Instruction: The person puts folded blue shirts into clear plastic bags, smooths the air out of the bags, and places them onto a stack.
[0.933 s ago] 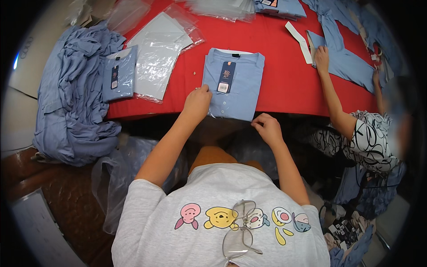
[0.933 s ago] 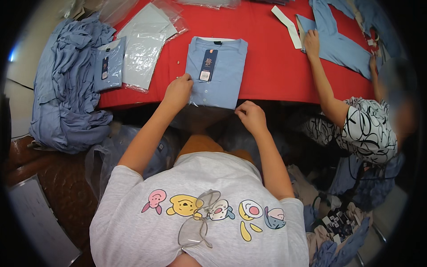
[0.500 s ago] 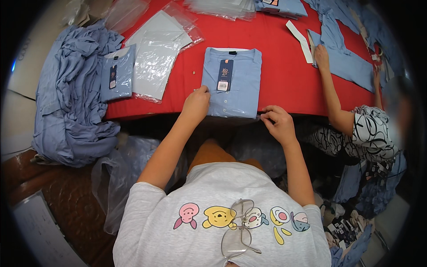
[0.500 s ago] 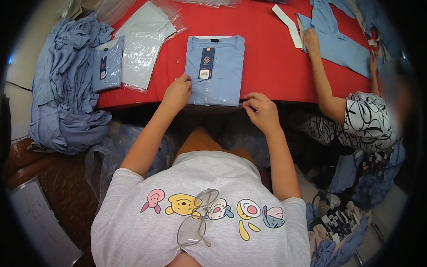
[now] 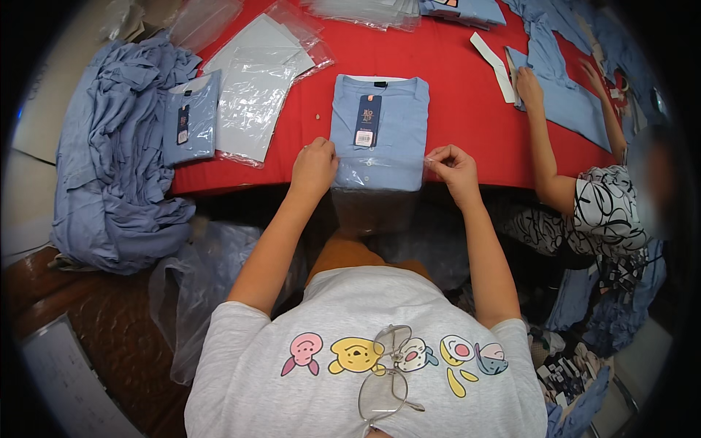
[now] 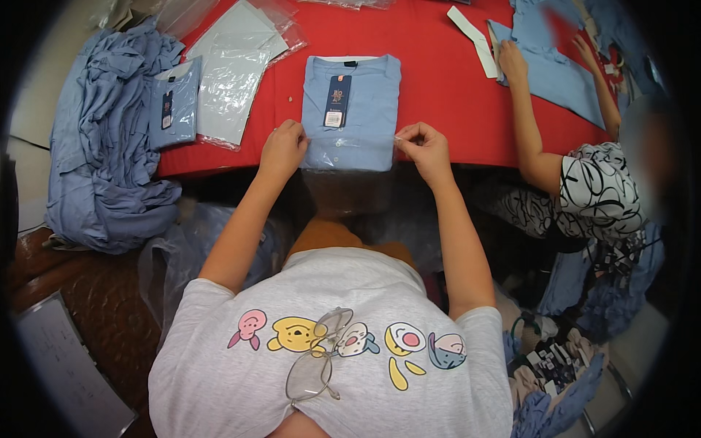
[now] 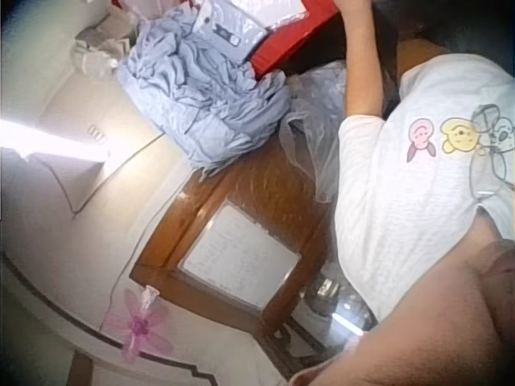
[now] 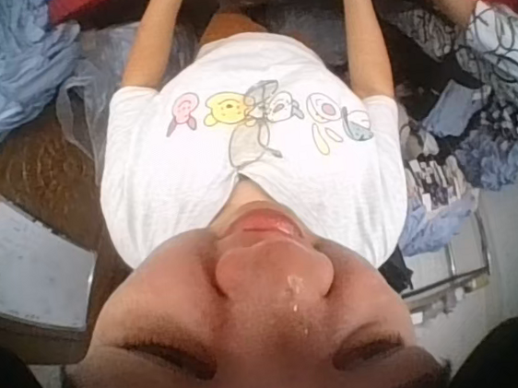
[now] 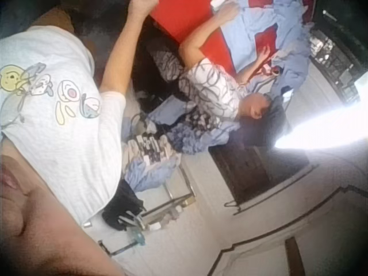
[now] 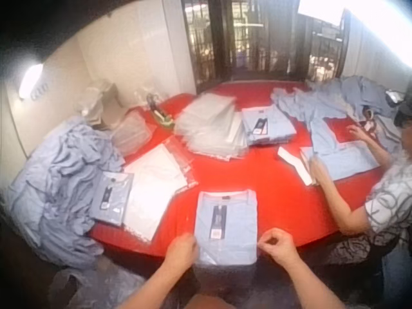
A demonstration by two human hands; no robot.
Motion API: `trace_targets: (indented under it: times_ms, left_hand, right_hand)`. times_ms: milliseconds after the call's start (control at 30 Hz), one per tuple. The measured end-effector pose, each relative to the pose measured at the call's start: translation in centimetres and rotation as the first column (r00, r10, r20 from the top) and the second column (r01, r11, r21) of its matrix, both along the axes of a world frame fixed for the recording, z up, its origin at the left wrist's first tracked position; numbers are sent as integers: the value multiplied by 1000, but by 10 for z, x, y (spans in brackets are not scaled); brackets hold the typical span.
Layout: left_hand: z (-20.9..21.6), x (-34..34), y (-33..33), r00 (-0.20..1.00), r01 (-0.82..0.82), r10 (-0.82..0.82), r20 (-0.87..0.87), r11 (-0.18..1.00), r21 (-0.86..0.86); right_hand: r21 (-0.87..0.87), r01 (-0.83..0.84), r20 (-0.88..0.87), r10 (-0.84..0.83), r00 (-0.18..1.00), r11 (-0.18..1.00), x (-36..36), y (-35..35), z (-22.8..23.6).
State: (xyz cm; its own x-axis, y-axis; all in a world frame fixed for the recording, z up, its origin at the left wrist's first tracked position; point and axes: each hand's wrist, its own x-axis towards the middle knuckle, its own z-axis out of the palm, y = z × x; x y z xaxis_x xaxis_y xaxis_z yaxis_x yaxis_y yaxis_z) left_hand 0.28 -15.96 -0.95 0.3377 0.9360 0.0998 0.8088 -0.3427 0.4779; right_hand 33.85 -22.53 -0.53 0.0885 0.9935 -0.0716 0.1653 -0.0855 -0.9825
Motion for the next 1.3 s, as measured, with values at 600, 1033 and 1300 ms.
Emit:
trace_targets:
  times_ms: [600, 1033, 1300]
  left_hand:
    - [9, -9, 50, 997, 3, -7, -80, 998, -55]
    - [11, -4, 72, 943, -32, -37, -331, 979, -201]
    - [24, -28, -15, 699, 365, 139, 702, 775, -516]
  right_hand:
    - [51, -121, 488, 81, 869, 991, -26, 14, 9]
    - [133, -3, 344, -43, 938, 991, -20, 27, -10]
    - [-339, -101, -398, -45, 916, 935, -11, -19, -5]
